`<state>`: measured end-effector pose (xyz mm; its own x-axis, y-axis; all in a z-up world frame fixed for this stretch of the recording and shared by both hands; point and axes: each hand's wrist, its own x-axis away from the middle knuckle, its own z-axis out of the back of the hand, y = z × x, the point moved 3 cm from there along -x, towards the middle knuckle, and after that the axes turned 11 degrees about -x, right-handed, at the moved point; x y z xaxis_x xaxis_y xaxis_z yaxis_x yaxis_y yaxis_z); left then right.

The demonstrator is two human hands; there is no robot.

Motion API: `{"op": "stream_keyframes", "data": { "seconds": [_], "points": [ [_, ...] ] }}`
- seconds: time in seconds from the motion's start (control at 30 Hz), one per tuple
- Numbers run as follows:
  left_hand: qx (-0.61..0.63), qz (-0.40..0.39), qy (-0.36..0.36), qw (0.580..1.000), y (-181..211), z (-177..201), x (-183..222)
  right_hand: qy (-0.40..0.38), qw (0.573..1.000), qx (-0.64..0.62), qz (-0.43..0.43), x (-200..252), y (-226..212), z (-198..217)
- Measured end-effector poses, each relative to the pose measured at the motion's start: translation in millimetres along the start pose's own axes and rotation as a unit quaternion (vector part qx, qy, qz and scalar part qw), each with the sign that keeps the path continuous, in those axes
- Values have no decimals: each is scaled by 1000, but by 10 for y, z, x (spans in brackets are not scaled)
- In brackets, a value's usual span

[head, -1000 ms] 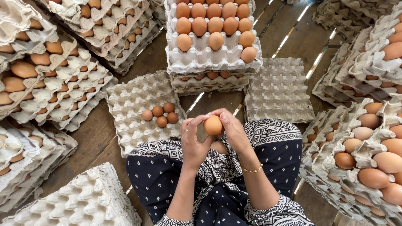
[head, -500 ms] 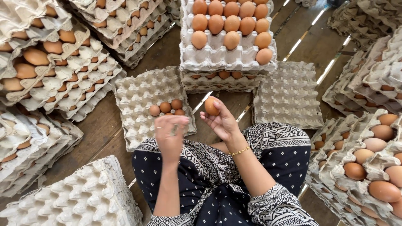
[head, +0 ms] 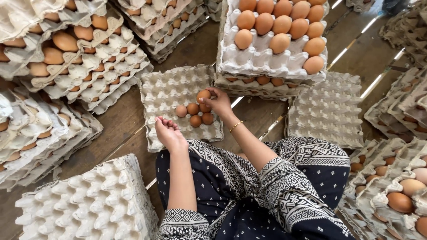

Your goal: The person is sitting on the floor, picking up eggs one by one from a full tray, inspecting them for quality, and placing them into a new tray.

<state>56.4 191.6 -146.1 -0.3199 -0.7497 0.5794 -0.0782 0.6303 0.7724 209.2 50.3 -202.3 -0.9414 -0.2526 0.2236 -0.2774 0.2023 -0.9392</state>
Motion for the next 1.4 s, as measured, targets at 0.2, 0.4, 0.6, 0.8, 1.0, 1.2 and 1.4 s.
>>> {"op": "stream_keyframes", "data": {
  "seconds": [0.2,0.4,0.6,0.8,1.0,1.2,1.4],
  "points": [
    [-7,-6,6,1000,-18,-69,89,-27,963,261,65,-318,297,-156],
    [-19,-3,8,1000,29,-109,177,-163,909,338,180,-311,189,-418],
    [-26,-9,0,1000,5,-141,202,-182,883,374,217,-318,219,-416],
    [-26,-5,-6,1000,-50,-133,159,-194,856,418,233,-380,356,-397],
    [-31,-11,-6,999,-18,-143,206,-169,827,474,251,-276,337,-426],
    [-18,-5,4,1000,-17,-111,158,-131,902,335,238,-194,126,-380],
    [-15,-2,10,1000,-9,-115,165,3,956,237,173,-79,20,65]
  ]
}}
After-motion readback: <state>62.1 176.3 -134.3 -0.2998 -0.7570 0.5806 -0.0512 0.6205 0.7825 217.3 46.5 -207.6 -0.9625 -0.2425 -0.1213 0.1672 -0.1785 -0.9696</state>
